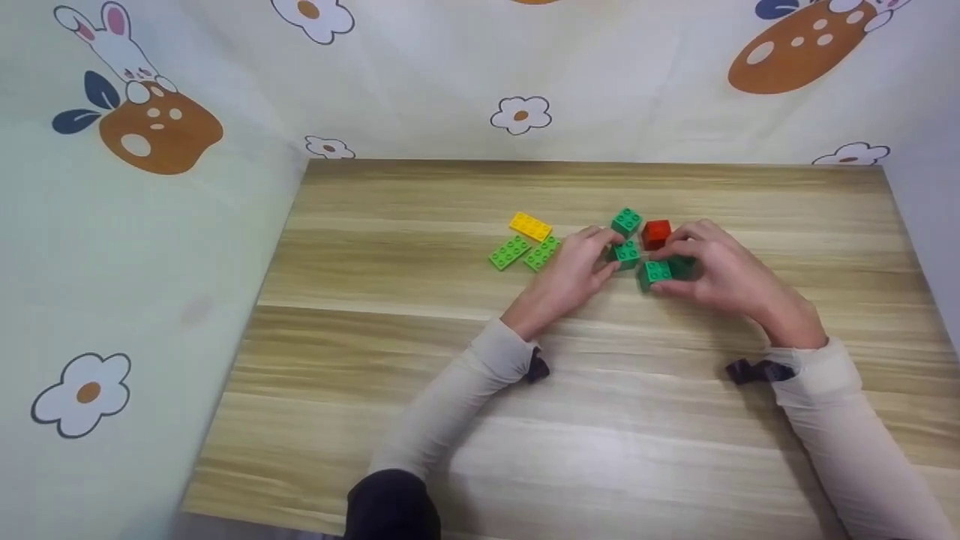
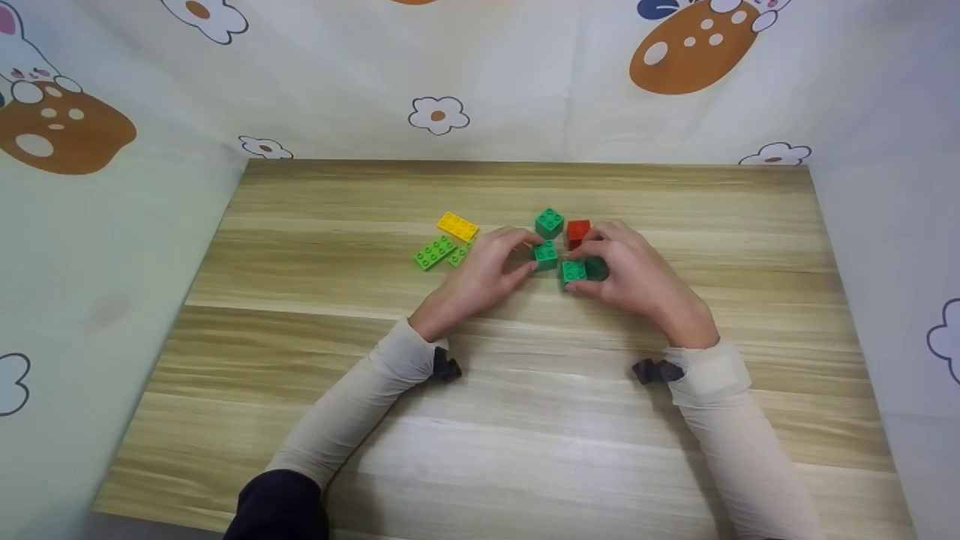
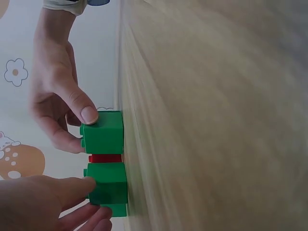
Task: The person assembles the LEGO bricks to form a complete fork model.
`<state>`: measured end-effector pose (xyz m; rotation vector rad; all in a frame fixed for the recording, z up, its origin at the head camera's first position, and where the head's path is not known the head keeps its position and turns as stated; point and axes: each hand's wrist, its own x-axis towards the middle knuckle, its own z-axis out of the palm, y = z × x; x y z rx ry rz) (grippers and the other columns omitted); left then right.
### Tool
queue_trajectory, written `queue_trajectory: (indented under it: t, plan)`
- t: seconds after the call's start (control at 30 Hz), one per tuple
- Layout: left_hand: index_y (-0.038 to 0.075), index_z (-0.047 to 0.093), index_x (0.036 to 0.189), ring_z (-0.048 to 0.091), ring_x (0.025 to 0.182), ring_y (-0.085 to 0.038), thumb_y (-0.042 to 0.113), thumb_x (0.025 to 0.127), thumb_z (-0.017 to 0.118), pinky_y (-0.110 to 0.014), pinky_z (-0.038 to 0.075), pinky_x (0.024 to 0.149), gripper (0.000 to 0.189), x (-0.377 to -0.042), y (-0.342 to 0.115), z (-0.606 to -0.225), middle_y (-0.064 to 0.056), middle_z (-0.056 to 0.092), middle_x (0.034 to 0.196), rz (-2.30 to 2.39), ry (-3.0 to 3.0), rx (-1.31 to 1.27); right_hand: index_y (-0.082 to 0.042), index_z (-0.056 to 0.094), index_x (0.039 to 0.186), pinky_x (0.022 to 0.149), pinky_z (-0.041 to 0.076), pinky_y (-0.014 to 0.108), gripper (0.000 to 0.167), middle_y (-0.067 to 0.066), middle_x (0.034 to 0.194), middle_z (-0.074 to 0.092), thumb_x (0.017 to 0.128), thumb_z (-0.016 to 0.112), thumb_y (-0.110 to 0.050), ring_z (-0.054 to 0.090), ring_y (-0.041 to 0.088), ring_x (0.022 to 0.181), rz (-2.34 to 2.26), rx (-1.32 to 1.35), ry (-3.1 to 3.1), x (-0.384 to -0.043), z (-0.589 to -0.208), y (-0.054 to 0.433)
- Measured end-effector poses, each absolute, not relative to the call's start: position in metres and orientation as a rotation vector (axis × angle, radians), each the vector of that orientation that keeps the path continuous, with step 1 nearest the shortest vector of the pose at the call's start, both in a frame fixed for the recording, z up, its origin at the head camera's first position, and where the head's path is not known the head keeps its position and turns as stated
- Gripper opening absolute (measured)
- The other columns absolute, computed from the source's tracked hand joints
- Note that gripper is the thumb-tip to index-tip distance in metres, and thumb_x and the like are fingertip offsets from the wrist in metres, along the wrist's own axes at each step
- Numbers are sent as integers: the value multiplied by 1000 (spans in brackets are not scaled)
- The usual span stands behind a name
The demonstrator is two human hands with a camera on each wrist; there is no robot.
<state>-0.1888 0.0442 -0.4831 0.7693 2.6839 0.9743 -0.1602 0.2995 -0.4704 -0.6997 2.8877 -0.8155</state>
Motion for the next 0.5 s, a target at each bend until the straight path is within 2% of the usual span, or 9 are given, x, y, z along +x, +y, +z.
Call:
queue_trajectory:
  t: [0.2,0.37,0.5]
  plan:
    - [10,69,136,68,118,-18,13,103,75,-22,57,107,34,-189,40,-483,-8,72,135,1041,2681,847,-15,83,116,104,49,46,36,3,120,69,84,96,-27,57,23,121,-850,-716,2903,-159,-469,301]
    - [6,71,133,72,118,-20,10,102,75,-23,57,107,31,-190,34,-483,-8,74,133,1099,2648,937,-17,81,115,99,50,31,34,0,119,72,86,94,-29,63,20,115,-916,-745,2915,-159,-467,301]
    - [7,71,133,73,117,-18,9,102,76,-23,58,106,31,-189,27,-483,-7,75,133,1149,2584,966,-18,80,116,94,52,25,32,0,117,73,89,92,-28,66,20,109,-971,-760,2909,-159,-466,302]
